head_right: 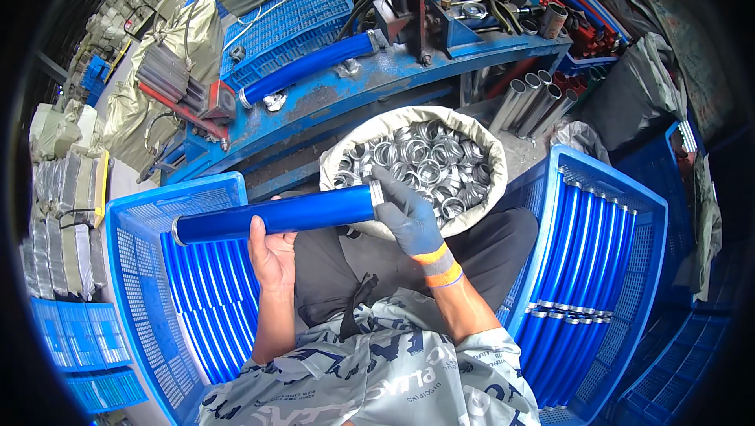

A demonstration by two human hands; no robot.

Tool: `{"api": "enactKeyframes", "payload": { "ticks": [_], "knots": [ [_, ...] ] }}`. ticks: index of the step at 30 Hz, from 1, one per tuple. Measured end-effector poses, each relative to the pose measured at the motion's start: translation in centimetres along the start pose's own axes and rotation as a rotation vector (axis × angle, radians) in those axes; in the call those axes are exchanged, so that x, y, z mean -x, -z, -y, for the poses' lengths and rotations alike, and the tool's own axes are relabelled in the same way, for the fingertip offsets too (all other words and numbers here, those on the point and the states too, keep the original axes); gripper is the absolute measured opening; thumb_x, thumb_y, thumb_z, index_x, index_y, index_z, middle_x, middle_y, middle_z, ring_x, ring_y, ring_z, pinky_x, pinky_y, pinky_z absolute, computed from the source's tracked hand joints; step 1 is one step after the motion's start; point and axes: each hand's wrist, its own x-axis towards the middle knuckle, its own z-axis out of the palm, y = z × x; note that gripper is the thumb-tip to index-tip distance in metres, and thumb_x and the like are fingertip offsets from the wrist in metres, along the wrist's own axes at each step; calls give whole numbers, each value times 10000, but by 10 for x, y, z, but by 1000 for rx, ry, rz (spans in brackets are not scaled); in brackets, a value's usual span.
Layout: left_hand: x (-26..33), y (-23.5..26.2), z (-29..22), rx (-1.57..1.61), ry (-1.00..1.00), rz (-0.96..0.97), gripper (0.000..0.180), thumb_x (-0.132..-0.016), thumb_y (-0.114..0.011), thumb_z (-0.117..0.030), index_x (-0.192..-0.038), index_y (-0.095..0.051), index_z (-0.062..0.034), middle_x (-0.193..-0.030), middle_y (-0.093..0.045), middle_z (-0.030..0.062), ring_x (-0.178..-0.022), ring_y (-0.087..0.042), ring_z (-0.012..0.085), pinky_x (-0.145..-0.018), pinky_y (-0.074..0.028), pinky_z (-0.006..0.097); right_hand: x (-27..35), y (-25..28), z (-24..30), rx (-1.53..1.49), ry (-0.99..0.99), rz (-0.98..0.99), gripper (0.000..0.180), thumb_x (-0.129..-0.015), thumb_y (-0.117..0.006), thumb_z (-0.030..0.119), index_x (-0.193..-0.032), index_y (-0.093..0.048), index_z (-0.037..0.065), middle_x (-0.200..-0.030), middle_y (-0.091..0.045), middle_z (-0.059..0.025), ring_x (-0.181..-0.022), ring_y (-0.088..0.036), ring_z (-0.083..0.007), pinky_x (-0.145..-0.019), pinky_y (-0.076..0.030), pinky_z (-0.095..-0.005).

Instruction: The person assembles metal rings onto blue metal tubes by hand, then places the assembled units into a blue plastic crate.

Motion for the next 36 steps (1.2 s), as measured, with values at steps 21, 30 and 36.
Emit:
{"api": "enactKeyframes", "payload": {
  "ticks": [21, 30, 36],
  "knots": [
    [-73, 78, -43, 195, 33, -216, 565, -1161, -713, -510, -1537, -619, -99, -1515, -686, 129, -1397, -664, 285, -1161, -564, 461, -415, -98, -18, 1717, 754, -117, 788, -942, -816, 444, -1633, -561, 166, -1611, -585, -153, -1534, -520, -407, -1276, -398, -630],
    [-120, 74, -15, 119, 88, -218, 523, -1147, -769, -428, -1527, -634, -96, -1474, -717, 117, -1378, -688, 271, -1094, -605, 446, -423, -103, 45, 1552, 1088, 19, 700, -859, -797, 198, -1532, -611, 141, -1256, -730, -155, -1192, -713, -390, -1159, -490, -590],
    [-236, -32, 61, 171, 173, 7, 608, -1138, -801, -303, -1644, -534, -100, -1653, -580, 94, -1543, -564, 365, -1246, -517, 610, -263, -42, 204, 912, 839, -45, 912, -919, -914, 169, -1719, -492, 51, -1378, -777, -169, -1096, -797, -196, -985, -644, -355]
  ]
}}
